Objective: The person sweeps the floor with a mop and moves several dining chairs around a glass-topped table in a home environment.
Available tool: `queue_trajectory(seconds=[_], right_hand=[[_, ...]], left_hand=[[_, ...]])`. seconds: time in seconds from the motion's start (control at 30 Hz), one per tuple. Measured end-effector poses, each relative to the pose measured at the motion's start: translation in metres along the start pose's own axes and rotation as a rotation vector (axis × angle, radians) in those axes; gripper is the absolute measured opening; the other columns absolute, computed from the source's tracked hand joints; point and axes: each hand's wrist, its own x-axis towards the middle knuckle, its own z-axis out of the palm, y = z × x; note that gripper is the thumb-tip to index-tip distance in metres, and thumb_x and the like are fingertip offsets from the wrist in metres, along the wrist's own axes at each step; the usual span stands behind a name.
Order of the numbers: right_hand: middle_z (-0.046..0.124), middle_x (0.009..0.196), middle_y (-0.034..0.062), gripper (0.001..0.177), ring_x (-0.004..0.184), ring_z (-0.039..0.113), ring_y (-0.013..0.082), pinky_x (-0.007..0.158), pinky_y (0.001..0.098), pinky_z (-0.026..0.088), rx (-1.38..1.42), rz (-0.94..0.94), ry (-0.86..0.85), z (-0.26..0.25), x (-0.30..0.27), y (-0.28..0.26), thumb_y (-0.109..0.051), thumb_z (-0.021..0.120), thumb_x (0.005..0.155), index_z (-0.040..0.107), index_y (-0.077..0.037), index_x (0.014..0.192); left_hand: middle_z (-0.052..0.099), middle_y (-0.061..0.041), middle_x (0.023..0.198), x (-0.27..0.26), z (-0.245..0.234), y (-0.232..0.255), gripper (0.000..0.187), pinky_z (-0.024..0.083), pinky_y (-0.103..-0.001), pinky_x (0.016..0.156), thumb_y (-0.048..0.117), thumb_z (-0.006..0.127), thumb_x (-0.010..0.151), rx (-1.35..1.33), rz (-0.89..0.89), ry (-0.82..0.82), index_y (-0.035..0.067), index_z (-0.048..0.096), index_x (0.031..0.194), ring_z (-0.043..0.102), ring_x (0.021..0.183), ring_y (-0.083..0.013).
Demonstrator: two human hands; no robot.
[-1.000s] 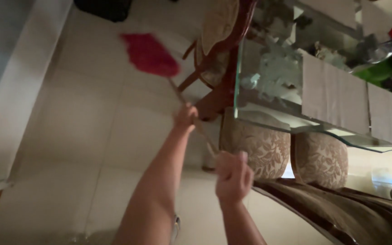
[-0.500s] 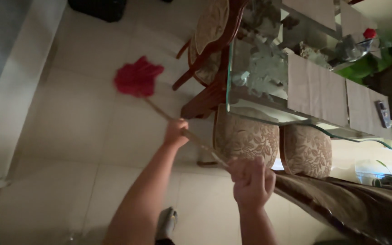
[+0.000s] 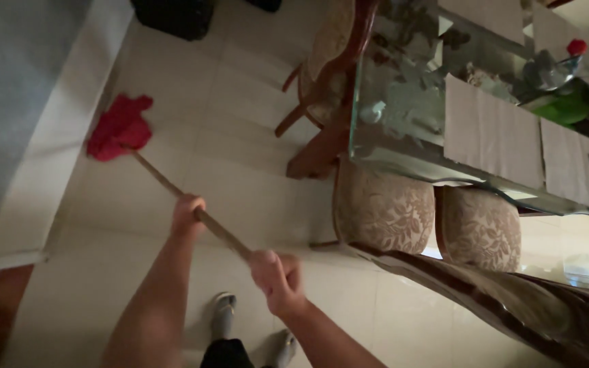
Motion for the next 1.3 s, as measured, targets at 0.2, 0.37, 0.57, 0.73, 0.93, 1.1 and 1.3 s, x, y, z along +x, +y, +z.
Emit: queue_trajectory(seconds=[0.2,0.37,0.57,0.73,0.93,1.1,1.3], right_hand=[[0.043,0.054,0.0012,0.053,0.045,0.034,0.0142,0.044,0.0322,0.028,0.031,0.006,0.031,-0.049,-0.030,-0.057,-0.021,0.044,0.112,0.043,-0.014,0.060],[0.043,0.055,0.0020,0.057,0.052,0.035,0.0139,0.052,0.0350,0.032,-0.225,0.124,0.085,-0.066,-0.051,-0.185,-0.024,0.040,0.115,0.041,-0.010,0.060],[0.041,0.053,-0.0009,0.056,0.049,0.032,0.0116,0.047,0.0320,0.026,-0.413,0.200,0.149,-0.130,-0.115,-0.261,-0.021,0.045,0.111,0.040,-0.009,0.057],[0.042,0.053,-0.0018,0.057,0.050,0.033,0.0102,0.048,0.0313,0.027,-0.455,0.143,0.183,-0.142,-0.143,-0.304,-0.021,0.045,0.112,0.040,-0.010,0.057],[0.050,0.059,0.0032,0.051,0.055,0.041,0.0132,0.053,0.0327,0.035,-0.464,-0.050,0.271,-0.149,-0.171,-0.329,-0.014,0.047,0.112,0.046,-0.008,0.061],[0.051,0.059,0.0070,0.050,0.051,0.040,0.0131,0.050,0.0312,0.035,-0.425,-0.033,0.288,-0.127,-0.171,-0.354,-0.012,0.042,0.112,0.046,-0.006,0.062],[0.049,0.061,0.0023,0.045,0.050,0.043,0.0138,0.051,0.0310,0.045,-0.058,-0.079,-0.085,-0.132,-0.193,-0.262,-0.008,0.052,0.110,0.047,-0.011,0.065]], left_hand=[[0.056,-0.012,0.071,-0.031,0.069,0.035,0.020,0.046,-0.043,0.065,-0.007,0.066,0.073,0.031,0.053,0.036,0.007,0.054,0.067,0.056,0.074,-0.0295],[0.053,-0.010,0.064,-0.051,0.125,0.147,0.023,0.045,-0.045,0.065,0.007,0.061,0.084,-0.211,0.065,0.077,0.009,0.051,0.063,0.054,0.065,-0.0288],[0.055,-0.011,0.067,-0.082,0.230,0.244,0.022,0.046,-0.049,0.070,0.018,0.060,0.085,-0.210,0.240,0.149,0.010,0.051,0.067,0.057,0.067,-0.0324],[0.058,-0.014,0.071,-0.105,0.283,0.291,0.019,0.048,-0.051,0.076,0.018,0.069,0.076,-0.213,0.229,0.100,0.008,0.054,0.069,0.059,0.072,-0.0376],[0.069,-0.017,0.076,-0.135,0.215,0.369,0.020,0.054,-0.050,0.071,0.017,0.084,0.059,-0.443,0.207,-0.112,0.009,0.070,0.071,0.066,0.077,-0.0400],[0.072,-0.021,0.087,-0.171,0.146,0.376,0.008,0.054,-0.052,0.079,0.013,0.074,0.078,-0.347,0.112,-0.198,0.006,0.074,0.082,0.067,0.086,-0.0414],[0.069,-0.018,0.085,-0.238,0.084,0.279,0.004,0.055,-0.049,0.074,0.007,0.067,0.073,-0.234,-0.104,-0.034,0.006,0.071,0.074,0.066,0.084,-0.0368]])
